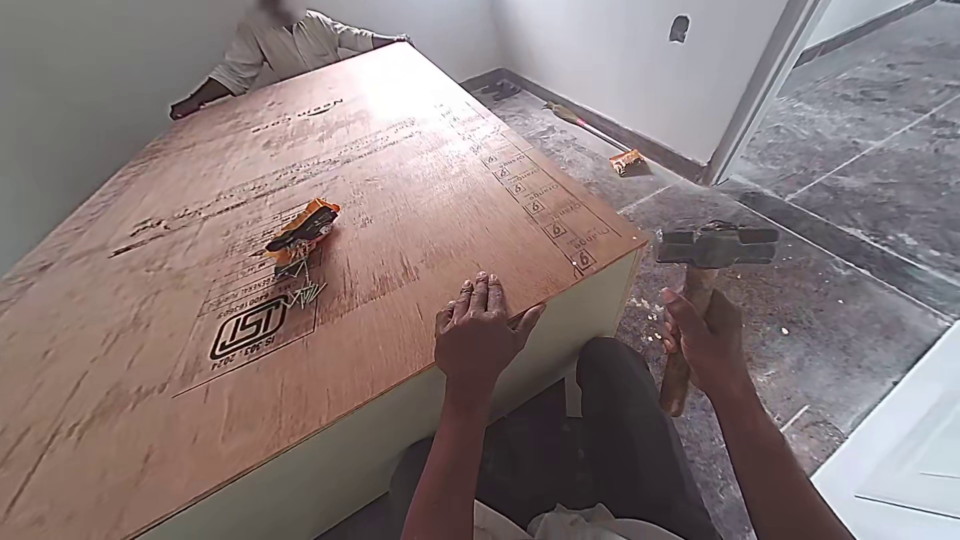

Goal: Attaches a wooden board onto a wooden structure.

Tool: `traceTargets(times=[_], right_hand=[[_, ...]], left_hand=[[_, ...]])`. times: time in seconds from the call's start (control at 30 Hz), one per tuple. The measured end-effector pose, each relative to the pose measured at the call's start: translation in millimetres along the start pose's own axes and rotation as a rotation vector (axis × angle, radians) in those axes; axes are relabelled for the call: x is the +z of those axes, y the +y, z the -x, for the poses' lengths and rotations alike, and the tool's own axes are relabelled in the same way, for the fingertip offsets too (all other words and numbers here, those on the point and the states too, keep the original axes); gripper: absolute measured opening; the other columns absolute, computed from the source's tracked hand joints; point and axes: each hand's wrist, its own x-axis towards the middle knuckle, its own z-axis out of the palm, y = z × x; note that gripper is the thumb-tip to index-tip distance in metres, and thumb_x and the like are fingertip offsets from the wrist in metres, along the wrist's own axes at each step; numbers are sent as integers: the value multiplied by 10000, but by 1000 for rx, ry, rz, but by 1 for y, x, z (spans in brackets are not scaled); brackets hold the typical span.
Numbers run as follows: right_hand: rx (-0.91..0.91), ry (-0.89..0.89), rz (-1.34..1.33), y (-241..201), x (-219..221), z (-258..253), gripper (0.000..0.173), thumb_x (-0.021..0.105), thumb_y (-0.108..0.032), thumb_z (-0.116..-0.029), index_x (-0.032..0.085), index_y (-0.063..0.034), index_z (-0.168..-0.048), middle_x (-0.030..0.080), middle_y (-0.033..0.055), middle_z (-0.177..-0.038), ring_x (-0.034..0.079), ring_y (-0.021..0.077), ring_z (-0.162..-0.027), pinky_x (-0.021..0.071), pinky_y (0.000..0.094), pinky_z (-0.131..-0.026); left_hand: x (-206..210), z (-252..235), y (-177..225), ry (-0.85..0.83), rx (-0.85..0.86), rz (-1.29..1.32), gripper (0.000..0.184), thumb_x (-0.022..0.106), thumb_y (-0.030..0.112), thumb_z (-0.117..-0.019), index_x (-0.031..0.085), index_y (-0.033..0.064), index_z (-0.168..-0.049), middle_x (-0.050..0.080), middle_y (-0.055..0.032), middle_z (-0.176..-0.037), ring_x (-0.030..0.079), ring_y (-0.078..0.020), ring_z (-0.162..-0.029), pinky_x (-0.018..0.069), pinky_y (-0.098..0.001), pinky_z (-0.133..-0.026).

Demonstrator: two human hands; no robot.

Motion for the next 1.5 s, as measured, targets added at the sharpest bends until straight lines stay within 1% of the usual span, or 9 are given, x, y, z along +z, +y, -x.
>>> traceTargets(times=[0.3,0.47,0.73,0.9,1.03,1.1,1.2,1.3,1.5], right_hand=[[-82,-64,155,24,-1,13,270,604,-391,-977,563,-125,-979,517,-120,-594,525,19,-440,505,227,-426],[-115,-87,129,34,-5,21,231,583,-347,-986,559,-119,-954,517,-128,-592,523,1,-447,495,207,-426],[-151,-124,72,37,-22,17,460,482,-573,-1020,544,-118,-1004,539,-149,-641,529,-18,-482,496,186,-440],[-286,-331,-123,-13,-25,6,498,507,-605,-1015,497,-160,-1239,583,-124,-762,586,32,-581,548,228,-504],[-409,-379,102,-41,-28,0,515,445,-623,-1033,529,-142,-1198,539,-116,-716,534,2,-533,505,211,-455],[-377,-351,260,-61,-27,-12,524,482,-612,-1024,588,-110,-1135,538,-118,-685,531,-8,-506,503,196,-447],[-294,-378,417,-104,-18,-28,400,532,-558,-1005,576,-168,-1082,540,-91,-634,542,20,-463,501,193,-426],[-211,-416,742,-149,-5,-41,270,740,-298,-944,584,-133,-1089,571,26,-652,550,129,-459,500,304,-423],[-273,-765,1258,-139,27,-63,146,726,-89,-916,615,-103,-1009,577,31,-716,581,184,-641,479,403,-592]], left_hand=[[0,0,-1,6,-2,35,888,327,816,-914,759,95,-1201,729,-120,-1263,707,-320,-1134,548,-526,-840],[-10,-18,14,-92,-40,129,882,491,819,-841,749,17,-1100,717,-207,-1145,685,-409,-1073,540,-572,-809],[-19,-47,34,-378,-15,179,882,536,769,-887,646,46,-1380,612,-227,-1415,582,-425,-1318,464,-585,-1064],[-23,-52,28,-415,94,172,809,560,707,-917,677,11,-1311,654,-235,-1335,647,-426,-1202,519,-579,-958],[-12,-47,16,-270,182,223,729,606,700,-874,749,48,-1167,724,-176,-1134,701,-388,-973,557,-539,-720],[-8,-49,15,-285,146,240,782,584,731,-871,716,56,-1243,685,-177,-1247,650,-382,-1154,531,-557,-893],[-7,-54,16,-469,81,267,947,515,793,-878,507,90,-1511,471,-184,-1561,395,-382,-1479,287,-596,-1199],[-9,-56,17,-589,47,256,1038,475,831,-870,359,106,-1603,311,-155,-1670,233,-371,-1561,146,-597,-1252],[-13,-57,18,-622,47,248,1048,454,832,-881,328,93,-1614,271,-164,-1685,192,-379,-1572,120,-601,-1254]])
